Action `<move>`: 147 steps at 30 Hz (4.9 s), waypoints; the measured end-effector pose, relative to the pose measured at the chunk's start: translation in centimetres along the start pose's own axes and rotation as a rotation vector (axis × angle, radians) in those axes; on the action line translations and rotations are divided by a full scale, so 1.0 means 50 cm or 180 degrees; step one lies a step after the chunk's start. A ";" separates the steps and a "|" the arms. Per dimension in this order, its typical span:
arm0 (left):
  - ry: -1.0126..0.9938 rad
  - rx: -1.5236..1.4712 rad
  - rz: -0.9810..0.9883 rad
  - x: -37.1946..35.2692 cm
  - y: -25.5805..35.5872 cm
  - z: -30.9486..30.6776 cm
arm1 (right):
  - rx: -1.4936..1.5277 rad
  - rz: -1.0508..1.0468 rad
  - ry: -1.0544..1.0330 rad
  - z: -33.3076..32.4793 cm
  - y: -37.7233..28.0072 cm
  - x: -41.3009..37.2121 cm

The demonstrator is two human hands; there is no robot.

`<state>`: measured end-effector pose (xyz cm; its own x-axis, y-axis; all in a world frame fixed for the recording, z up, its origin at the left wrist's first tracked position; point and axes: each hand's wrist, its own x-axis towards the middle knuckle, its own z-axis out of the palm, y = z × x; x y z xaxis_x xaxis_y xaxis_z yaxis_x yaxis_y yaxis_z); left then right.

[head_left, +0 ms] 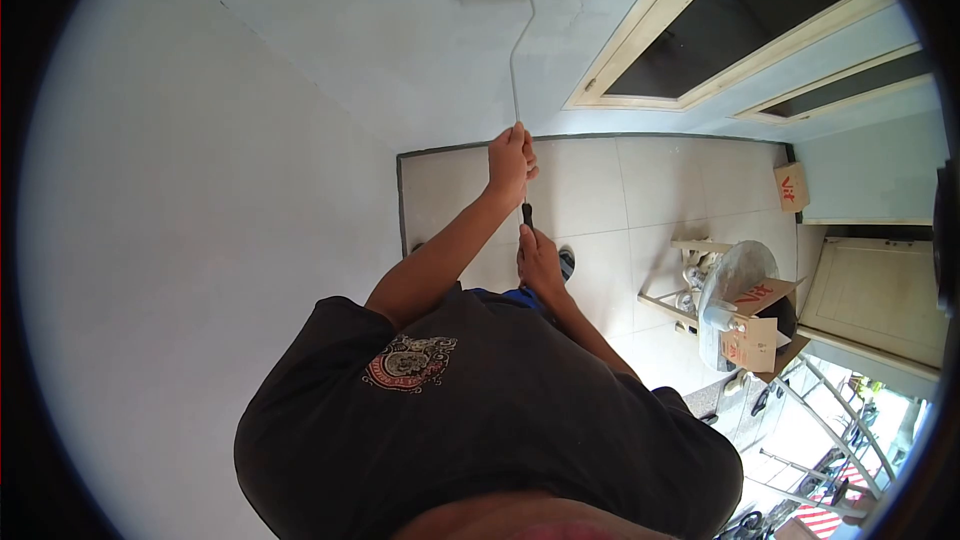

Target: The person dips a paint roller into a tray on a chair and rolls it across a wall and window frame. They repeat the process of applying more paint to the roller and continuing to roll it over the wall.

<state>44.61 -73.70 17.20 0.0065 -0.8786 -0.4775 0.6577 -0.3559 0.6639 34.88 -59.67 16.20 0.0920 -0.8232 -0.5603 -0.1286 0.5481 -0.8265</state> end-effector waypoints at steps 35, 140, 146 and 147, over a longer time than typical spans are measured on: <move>0.0053 0.0784 0.0417 0.105 -0.067 -0.071 | -0.1082 -0.1226 0.0645 -0.002 0.206 0.242; -0.0554 0.0727 0.0973 0.177 0.007 0.136 | -0.0201 -0.1348 0.0381 -0.127 0.003 0.331; -0.1367 0.0468 0.1847 0.152 0.261 0.301 | -0.0029 -0.1770 0.0280 -0.130 -0.307 0.339; -0.1250 0.0539 0.1808 0.163 0.246 0.282 | -0.0188 -0.2135 0.0490 -0.114 -0.286 0.357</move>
<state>42.13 -89.71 29.59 0.0208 -0.9815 0.1905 0.5068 0.1746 0.8442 32.75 -83.06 18.35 0.0297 -0.9956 0.0889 -0.1470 -0.0923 -0.9848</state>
